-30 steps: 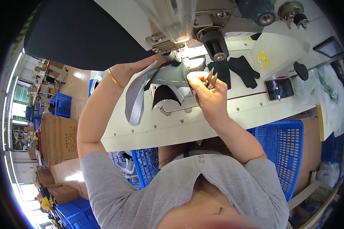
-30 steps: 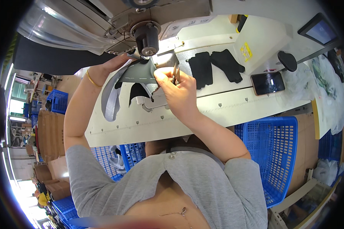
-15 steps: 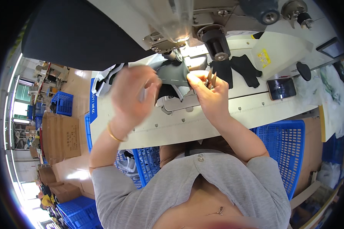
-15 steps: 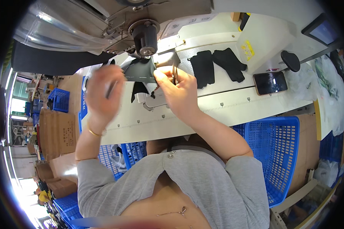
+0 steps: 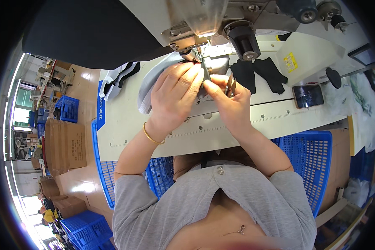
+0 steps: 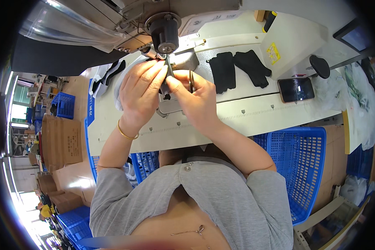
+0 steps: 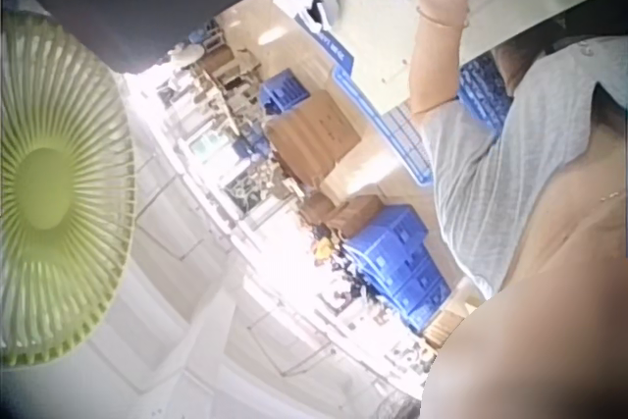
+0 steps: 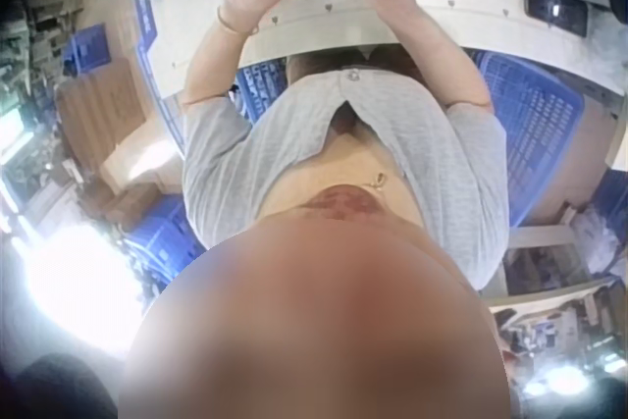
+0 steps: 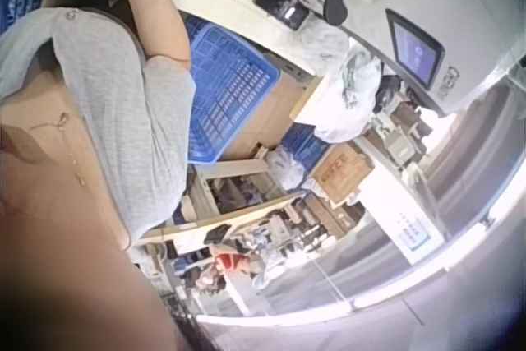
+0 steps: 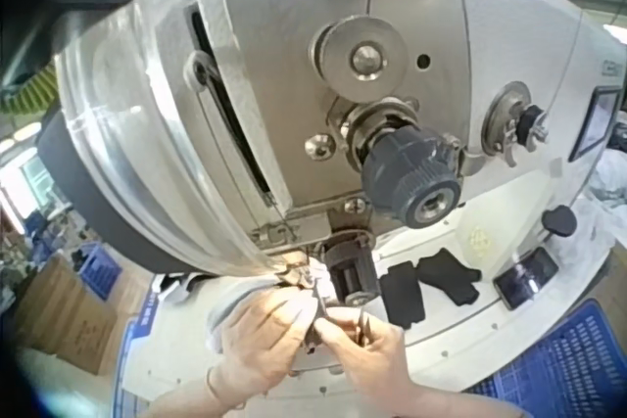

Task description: The recorder is using an industrial sewing machine to stitch components of a shoe.

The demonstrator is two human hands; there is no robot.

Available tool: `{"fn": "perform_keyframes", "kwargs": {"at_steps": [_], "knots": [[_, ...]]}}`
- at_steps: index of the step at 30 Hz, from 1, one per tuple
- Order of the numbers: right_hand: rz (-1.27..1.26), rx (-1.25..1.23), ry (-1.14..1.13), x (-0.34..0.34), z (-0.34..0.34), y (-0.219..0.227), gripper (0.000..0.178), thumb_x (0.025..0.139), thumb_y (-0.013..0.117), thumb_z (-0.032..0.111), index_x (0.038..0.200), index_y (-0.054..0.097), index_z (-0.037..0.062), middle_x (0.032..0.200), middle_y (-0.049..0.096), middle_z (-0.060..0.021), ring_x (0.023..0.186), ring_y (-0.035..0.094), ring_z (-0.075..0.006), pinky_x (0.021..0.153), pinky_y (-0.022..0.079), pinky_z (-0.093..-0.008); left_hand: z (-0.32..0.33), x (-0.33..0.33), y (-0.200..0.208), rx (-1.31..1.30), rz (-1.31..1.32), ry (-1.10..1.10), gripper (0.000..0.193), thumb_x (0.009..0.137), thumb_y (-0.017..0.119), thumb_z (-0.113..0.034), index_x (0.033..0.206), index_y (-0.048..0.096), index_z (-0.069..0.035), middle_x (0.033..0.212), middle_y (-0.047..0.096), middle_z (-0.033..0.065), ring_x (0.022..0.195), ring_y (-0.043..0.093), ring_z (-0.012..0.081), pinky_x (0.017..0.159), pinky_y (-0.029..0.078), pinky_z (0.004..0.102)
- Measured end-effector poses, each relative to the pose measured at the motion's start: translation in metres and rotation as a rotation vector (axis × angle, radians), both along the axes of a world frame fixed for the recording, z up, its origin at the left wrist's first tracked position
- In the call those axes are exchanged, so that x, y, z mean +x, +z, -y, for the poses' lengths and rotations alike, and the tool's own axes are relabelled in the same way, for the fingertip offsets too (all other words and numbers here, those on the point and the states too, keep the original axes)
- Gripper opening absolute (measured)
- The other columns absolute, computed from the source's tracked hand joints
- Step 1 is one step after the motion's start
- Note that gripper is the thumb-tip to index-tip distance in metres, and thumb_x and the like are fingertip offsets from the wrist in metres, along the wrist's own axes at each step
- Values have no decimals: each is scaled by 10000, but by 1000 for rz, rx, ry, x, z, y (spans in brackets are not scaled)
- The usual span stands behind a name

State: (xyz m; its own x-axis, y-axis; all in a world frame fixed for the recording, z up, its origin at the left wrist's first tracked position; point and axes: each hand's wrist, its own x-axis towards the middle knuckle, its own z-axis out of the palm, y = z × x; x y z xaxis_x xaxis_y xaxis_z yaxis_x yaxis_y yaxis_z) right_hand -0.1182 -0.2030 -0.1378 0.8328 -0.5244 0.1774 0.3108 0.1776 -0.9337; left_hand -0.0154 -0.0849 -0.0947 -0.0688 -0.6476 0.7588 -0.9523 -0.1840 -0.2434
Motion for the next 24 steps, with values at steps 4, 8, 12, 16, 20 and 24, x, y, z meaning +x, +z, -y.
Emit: {"fn": "perform_keyframes", "kwargs": {"at_steps": [4,8,12,16,20,24], "knots": [[22,-26,44,-2,-4,-1,190,914,652,84,1071,683,-17,816,693,-11,721,555,-11,611,453,-192,-2,7,-5,-39,-66,-40,342,613,653,-16,950,703,19,1017,705,98,971,669,250,854,558,371],[66,-44,48,-1,-3,-3,182,918,640,73,1070,681,-19,811,690,-9,726,556,-16,622,453,-194,-5,14,-6,-39,-78,-87,337,625,660,-7,958,703,14,1028,705,90,979,668,247,852,558,365],[65,-24,35,0,-6,-3,173,923,625,64,1062,679,-24,815,697,-23,745,578,-29,645,474,-204,-5,9,-6,-19,-35,-58,345,633,673,-39,972,704,14,1045,699,104,979,671,253,855,559,358],[22,-59,21,-5,-5,4,166,923,603,45,1055,678,-23,831,705,-35,760,596,-39,667,490,-212,0,-1,0,-5,17,-63,345,636,679,-65,972,706,12,1057,692,119,979,672,261,851,563,353],[38,-61,15,-3,-6,-1,166,920,593,31,1053,673,-27,838,704,-37,758,590,-35,665,485,-206,-2,0,-5,4,14,-81,308,654,687,-62,953,707,8,1030,701,115,963,682,253,837,568,354],[115,58,97,1,-6,-6,161,929,592,35,1051,666,-39,858,708,-48,789,608,-45,687,490,-206,-2,0,-5,-69,-56,-87,250,677,693,-60,919,707,3,979,713,110,927,698,240,820,575,354]]}}
